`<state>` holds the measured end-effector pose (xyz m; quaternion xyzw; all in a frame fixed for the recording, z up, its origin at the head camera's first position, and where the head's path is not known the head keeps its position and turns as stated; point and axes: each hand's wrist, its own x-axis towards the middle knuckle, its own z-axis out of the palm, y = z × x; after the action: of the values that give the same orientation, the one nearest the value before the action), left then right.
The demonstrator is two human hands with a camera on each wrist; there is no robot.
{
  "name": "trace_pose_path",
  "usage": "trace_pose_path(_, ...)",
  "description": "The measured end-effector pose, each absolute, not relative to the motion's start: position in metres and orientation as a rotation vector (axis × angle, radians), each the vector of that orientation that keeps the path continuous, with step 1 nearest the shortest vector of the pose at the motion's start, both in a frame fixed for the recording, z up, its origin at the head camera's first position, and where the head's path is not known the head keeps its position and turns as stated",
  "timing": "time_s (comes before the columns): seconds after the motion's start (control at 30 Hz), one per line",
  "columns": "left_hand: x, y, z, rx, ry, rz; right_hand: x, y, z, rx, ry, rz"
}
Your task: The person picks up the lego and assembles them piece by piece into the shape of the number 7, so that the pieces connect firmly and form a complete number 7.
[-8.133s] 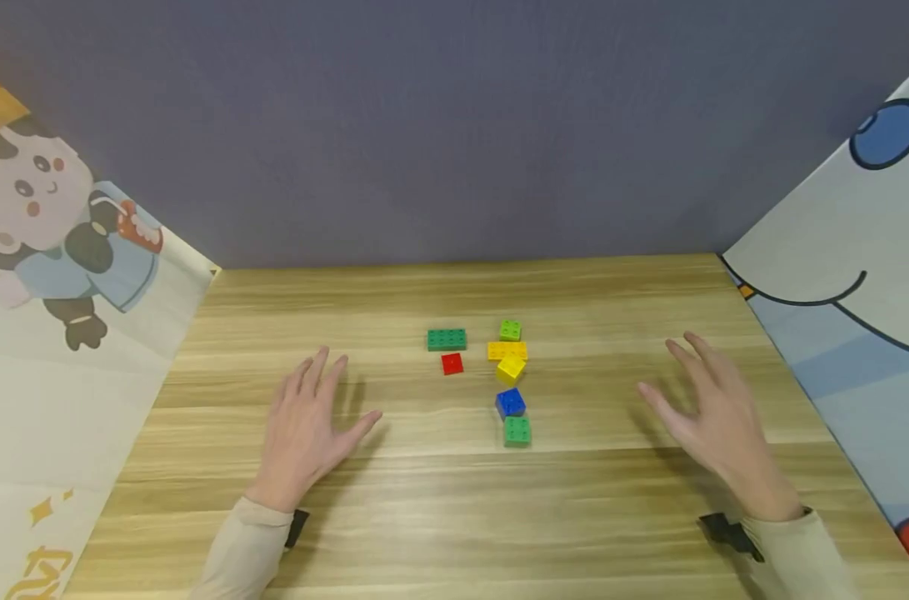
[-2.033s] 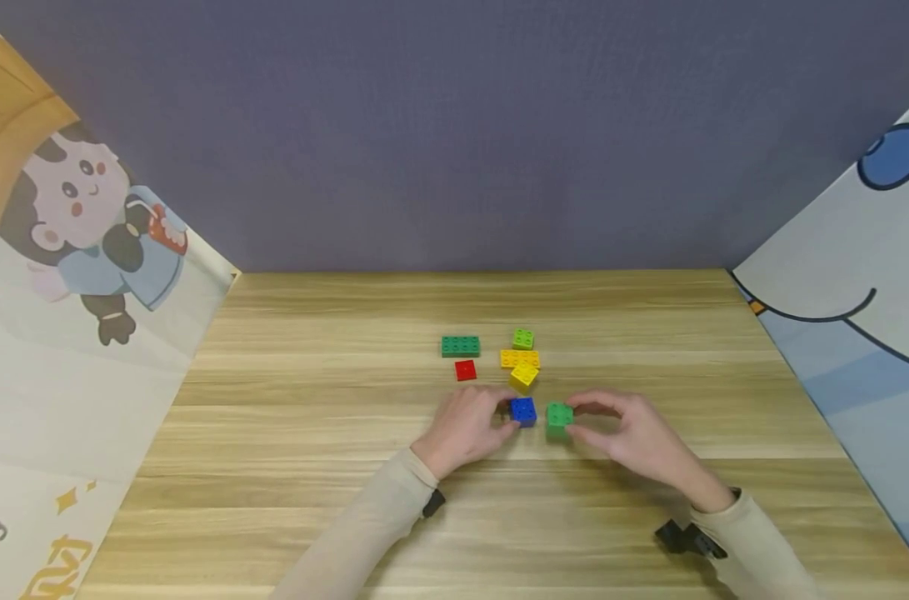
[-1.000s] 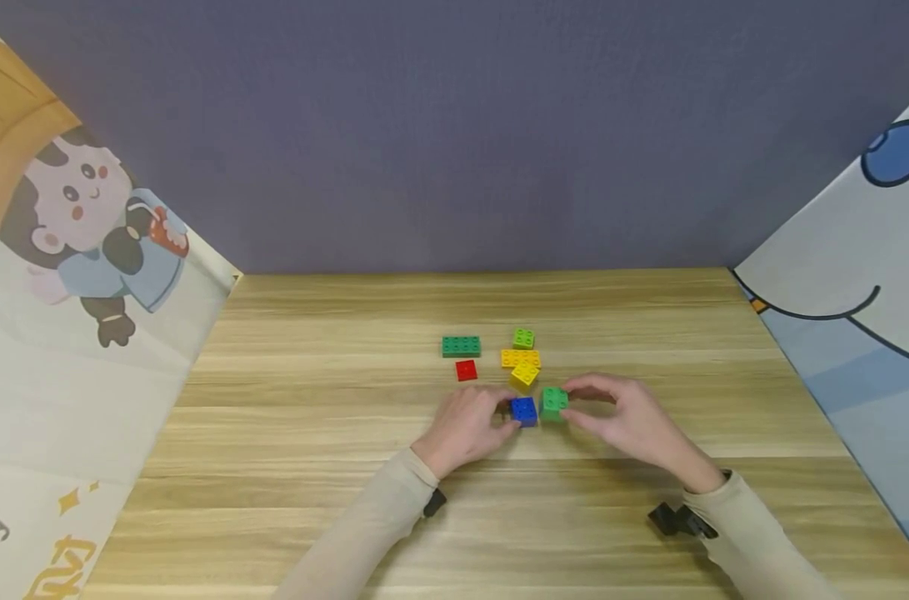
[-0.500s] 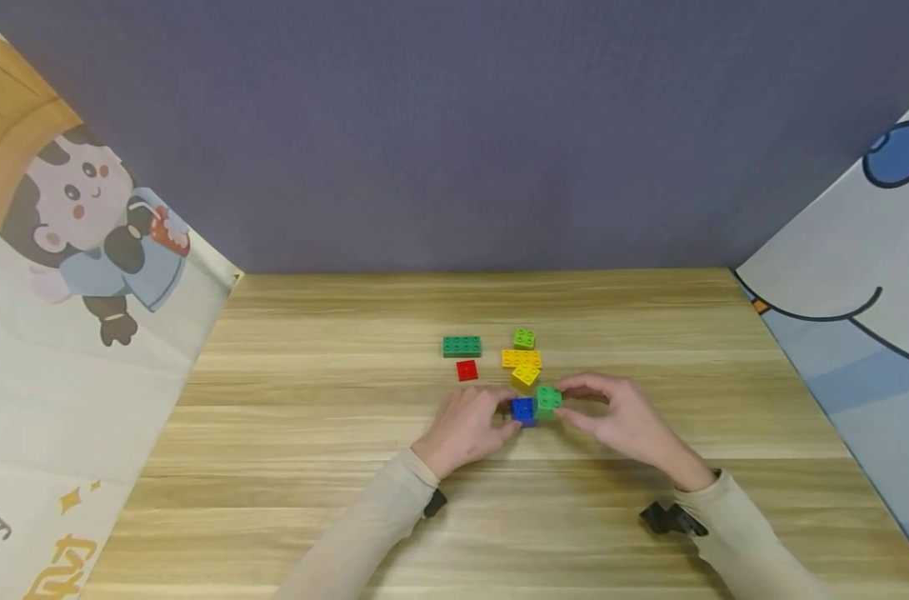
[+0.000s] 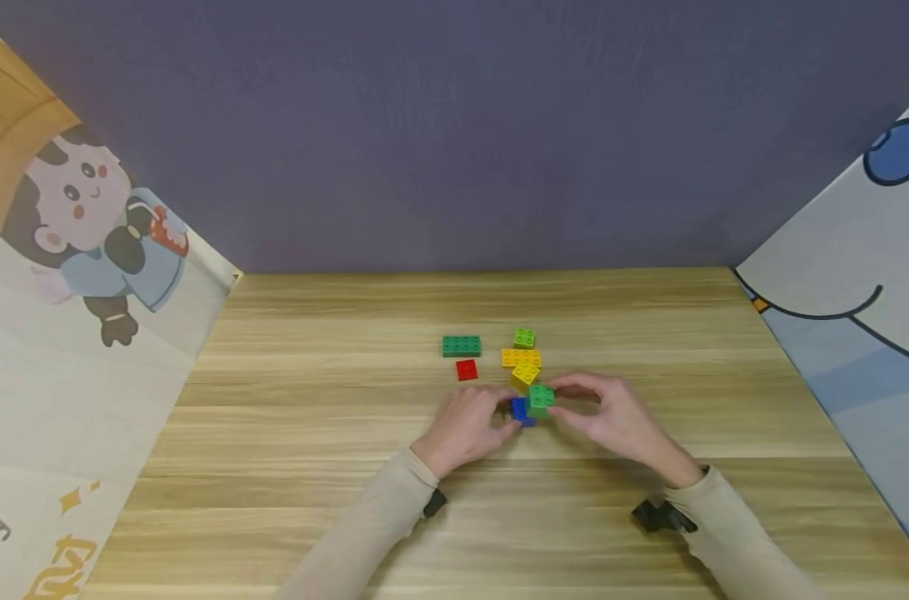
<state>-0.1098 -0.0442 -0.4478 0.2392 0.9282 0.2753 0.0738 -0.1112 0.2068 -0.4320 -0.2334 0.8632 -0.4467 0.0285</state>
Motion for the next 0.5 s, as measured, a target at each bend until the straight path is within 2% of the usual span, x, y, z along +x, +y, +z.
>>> trace_pose_path(0.5, -0.1106, -0.0438, -0.4493, 0.732, 2.807, 0.850, -0.1138, 0.2014, -0.4354, -0.736, 2.667, -1.374)
